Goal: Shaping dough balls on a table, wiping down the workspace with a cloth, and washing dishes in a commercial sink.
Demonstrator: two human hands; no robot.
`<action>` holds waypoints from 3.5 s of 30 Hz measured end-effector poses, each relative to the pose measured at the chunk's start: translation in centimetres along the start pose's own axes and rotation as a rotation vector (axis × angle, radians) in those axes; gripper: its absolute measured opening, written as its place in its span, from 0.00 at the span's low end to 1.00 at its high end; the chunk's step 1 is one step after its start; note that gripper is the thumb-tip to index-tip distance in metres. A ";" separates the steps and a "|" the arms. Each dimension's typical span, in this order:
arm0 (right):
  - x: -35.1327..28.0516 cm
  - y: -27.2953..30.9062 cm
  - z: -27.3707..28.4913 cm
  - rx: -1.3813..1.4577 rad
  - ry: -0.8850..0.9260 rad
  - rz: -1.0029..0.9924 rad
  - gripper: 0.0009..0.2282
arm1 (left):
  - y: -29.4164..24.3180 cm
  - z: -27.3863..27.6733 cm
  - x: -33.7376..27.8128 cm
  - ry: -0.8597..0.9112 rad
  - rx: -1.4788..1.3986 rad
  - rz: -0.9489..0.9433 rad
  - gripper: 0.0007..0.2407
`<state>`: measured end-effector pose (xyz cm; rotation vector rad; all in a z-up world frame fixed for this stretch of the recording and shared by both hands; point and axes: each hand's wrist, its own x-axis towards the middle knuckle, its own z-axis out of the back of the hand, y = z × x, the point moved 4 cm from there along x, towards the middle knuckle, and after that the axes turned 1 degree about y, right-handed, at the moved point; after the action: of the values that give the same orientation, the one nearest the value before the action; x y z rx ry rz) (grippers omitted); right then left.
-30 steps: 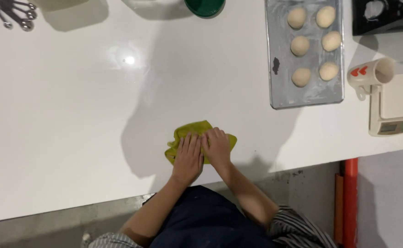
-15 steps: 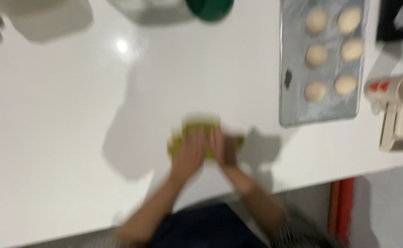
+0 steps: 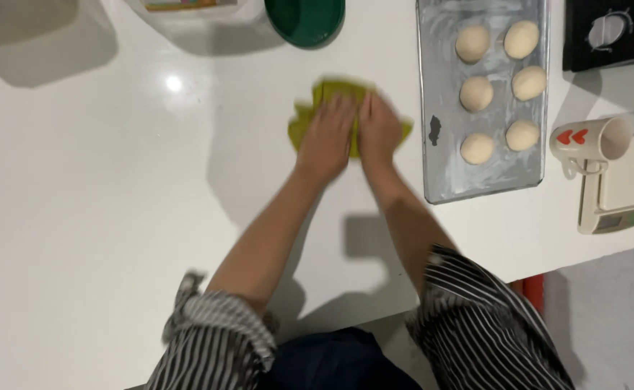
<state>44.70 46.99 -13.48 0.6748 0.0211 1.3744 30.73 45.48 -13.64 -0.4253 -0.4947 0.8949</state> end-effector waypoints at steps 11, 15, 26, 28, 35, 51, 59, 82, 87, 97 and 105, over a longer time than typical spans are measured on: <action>-9.4 0.1 5.2 -0.064 0.311 -0.159 0.11 | -6.3 1.2 -7.4 0.125 -0.090 0.001 0.22; -11.8 1.3 7.4 -0.022 0.271 -0.182 0.11 | -8.1 1.2 -9.8 0.151 0.020 0.026 0.22; -3.3 -0.9 4.9 -0.114 0.343 -0.098 0.14 | -5.5 0.0 -2.3 -0.023 -0.062 0.096 0.20; -5.1 0.1 6.5 0.063 0.399 0.050 0.15 | -7.0 -0.6 -5.3 -0.028 0.045 0.110 0.21; -21.3 3.3 9.3 -0.196 1.590 0.517 0.35 | -12.6 -1.9 -27.5 0.185 -0.010 0.111 0.26; -6.7 15.5 -4.3 0.263 0.622 0.535 0.24 | 5.2 8.6 -14.4 -0.272 0.429 0.370 0.24; -7.3 10.7 -4.3 0.026 0.498 0.593 0.23 | 3.4 9.2 -10.7 -0.179 -0.025 0.398 0.24; -30.6 32.4 -1.5 0.810 0.973 1.064 0.20 | 9.3 29.9 -34.7 -0.872 0.087 1.045 0.15; -15.7 15.3 2.5 0.275 0.585 0.802 0.21 | 13.3 26.0 -45.4 -0.550 0.313 1.273 0.19; -2.3 30.1 -18.7 -0.004 0.179 0.500 0.22 | 12.5 23.9 -52.8 -0.646 0.402 1.312 0.20; -20.7 60.1 -24.3 0.084 0.379 0.822 0.23 | 12.1 24.2 -53.7 -0.893 0.374 1.251 0.18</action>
<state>-23.11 41.08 -13.65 0.4933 0.1131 2.2927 -19.10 11.86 -12.90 0.1051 -0.8540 2.3839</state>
